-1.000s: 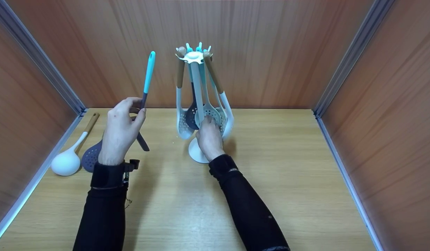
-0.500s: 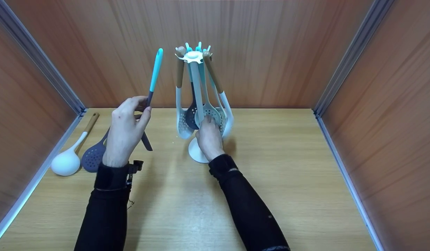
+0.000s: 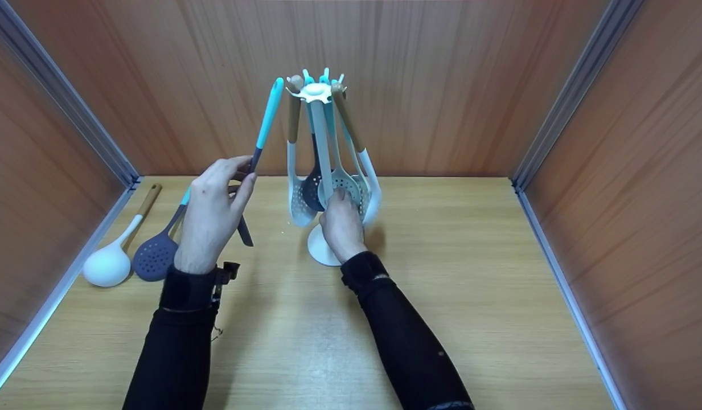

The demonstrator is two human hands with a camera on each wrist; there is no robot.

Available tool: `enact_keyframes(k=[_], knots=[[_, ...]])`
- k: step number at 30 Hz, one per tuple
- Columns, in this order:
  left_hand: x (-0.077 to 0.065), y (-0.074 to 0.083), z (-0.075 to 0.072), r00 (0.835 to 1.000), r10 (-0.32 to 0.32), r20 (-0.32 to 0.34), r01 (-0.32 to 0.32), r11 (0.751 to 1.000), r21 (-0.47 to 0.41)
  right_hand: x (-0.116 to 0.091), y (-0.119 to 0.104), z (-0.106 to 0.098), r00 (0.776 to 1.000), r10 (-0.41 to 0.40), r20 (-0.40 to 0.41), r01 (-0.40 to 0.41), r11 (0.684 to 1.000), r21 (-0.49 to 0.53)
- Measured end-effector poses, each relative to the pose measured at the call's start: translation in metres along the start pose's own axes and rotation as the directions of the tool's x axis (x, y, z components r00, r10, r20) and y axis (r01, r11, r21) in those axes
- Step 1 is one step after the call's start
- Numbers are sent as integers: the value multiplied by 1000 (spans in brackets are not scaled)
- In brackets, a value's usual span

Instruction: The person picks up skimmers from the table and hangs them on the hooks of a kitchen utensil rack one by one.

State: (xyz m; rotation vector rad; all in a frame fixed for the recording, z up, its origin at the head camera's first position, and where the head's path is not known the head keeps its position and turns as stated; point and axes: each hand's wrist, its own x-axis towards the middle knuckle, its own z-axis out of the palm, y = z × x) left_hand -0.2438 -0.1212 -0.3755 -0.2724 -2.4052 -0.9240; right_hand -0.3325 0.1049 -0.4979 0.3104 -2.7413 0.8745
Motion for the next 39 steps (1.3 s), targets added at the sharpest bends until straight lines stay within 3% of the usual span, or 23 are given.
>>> enact_keyframes(k=[11, 20, 28, 39], knots=[[2, 1, 2, 1000, 29, -9, -29, 999, -17, 1, 4, 3, 999, -38, -26, 38, 999, -16], [1, 4, 3, 1000, 16, -1, -16, 1000, -13, -5, -6, -3, 998, -40, -50, 40, 999, 2], [0, 1, 3, 997, 74, -35, -75, 997, -18, -6, -6, -2, 997, -44, -71, 43, 999, -10], [-1, 2, 2, 999, 40, -15, -40, 999, -4, -7, -17, -9, 1000, 29, 3, -29, 1000, 1]])
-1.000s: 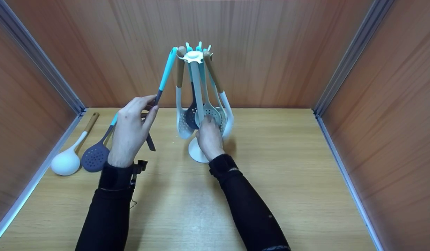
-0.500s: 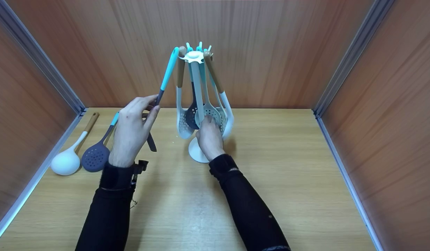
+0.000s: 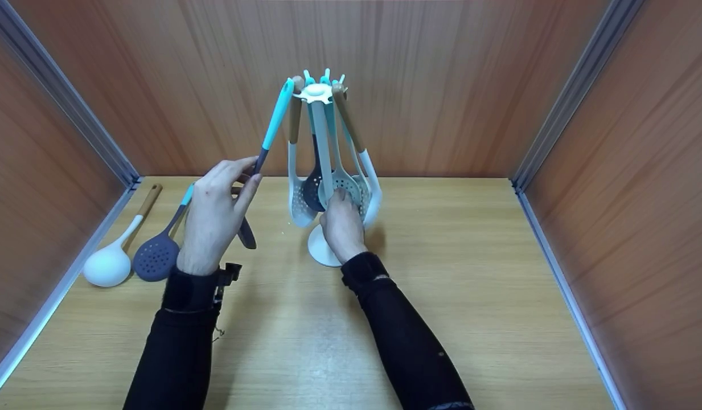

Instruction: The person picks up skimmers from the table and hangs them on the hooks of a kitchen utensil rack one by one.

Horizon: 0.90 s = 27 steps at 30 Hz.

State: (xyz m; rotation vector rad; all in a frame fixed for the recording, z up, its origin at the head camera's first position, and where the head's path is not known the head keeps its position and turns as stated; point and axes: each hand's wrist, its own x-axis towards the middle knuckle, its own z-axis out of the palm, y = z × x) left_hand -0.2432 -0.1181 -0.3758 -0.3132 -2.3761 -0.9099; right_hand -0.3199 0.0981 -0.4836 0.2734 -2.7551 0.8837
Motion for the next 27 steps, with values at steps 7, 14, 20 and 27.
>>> enact_keyframes(k=[7, 14, 20, 27], knots=[[-1, 0, 2, 1000, -22, 12, 22, 1000, 4, -1, 0, 0, 1000, -19, -25, 19, 1000, 1], [-2, 0, 4, 1000, -3, 6, 3, 1000, 13, 2, 7, 5, 998, -43, -41, 43, 999, -3], [-2, -2, 7, 1000, 19, -7, -19, 1000, 15, 2, 8, 5, 998, -45, -47, 44, 999, -22], [-2, -2, 10, 1000, -6, 4, 6, 1000, 7, 0, -1, -1, 1000, -4, 4, 4, 1000, -1]])
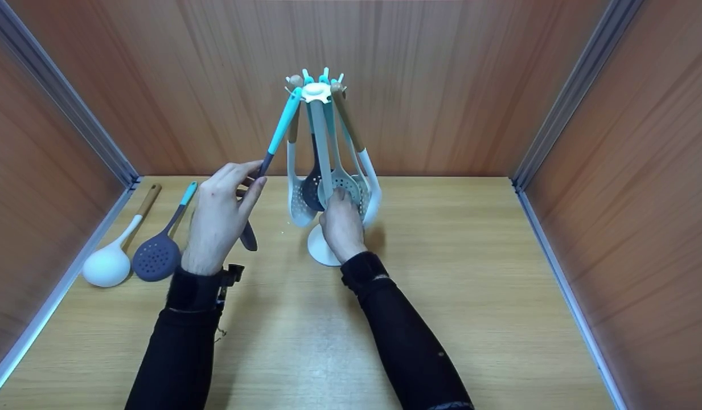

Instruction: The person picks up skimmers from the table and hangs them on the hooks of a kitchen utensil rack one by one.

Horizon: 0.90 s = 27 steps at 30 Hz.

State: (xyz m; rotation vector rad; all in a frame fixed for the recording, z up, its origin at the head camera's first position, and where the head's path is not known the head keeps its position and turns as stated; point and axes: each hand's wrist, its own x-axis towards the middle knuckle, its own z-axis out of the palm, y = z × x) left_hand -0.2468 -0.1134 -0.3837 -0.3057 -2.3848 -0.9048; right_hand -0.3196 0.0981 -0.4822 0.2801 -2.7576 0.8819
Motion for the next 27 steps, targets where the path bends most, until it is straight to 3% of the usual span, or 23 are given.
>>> enact_keyframes(k=[9, 18, 27], knots=[[1, -2, 5, 999, -30, 24, 31, 999, -12, 4, 13, 10, 998, -49, -46, 48, 999, -10], [1, -4, 10, 999, -16, 29, 17, 999, -35, 0, 8, 4, 996, -66, -61, 67, 998, -1], [0, -7, 15, 999, -8, 42, 10, 998, -57, 0, 3, 1, 1000, -7, -2, 7, 1000, 8]])
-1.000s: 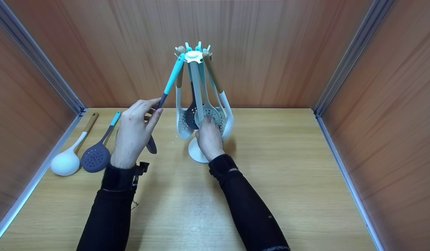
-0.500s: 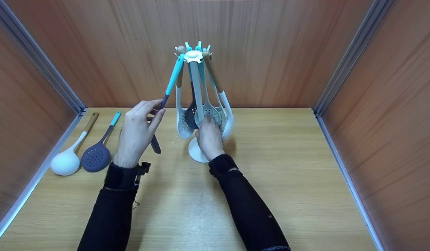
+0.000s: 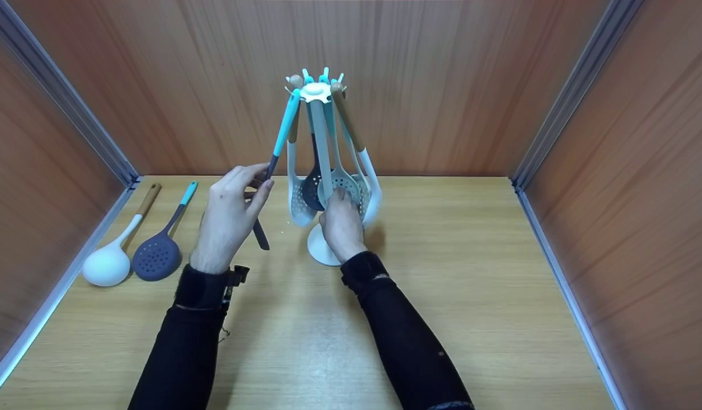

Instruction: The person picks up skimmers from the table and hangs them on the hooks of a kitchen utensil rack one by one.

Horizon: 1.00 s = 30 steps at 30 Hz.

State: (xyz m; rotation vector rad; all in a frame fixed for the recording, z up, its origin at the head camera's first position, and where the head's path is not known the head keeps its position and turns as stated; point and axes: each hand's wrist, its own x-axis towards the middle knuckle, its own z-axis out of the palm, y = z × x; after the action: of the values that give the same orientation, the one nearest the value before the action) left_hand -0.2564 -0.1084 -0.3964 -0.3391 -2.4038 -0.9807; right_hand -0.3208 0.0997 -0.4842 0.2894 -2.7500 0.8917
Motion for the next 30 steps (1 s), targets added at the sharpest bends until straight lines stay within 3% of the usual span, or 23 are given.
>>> enact_keyframes(k=[4, 12, 30], knots=[[0, -1, 2, 1000, 1, 5, -1, 1000, -5, 0, -3, -1, 1000, 21, 19, -21, 1000, -1], [1, -3, 7, 1000, 7, 20, -7, 1000, 3, -3, -2, -1, 999, -24, -32, 23, 1000, -16], [4, -8, 18, 999, 27, 46, -27, 999, 16, -2, 5, 3, 999, -29, -42, 30, 1000, 9]])
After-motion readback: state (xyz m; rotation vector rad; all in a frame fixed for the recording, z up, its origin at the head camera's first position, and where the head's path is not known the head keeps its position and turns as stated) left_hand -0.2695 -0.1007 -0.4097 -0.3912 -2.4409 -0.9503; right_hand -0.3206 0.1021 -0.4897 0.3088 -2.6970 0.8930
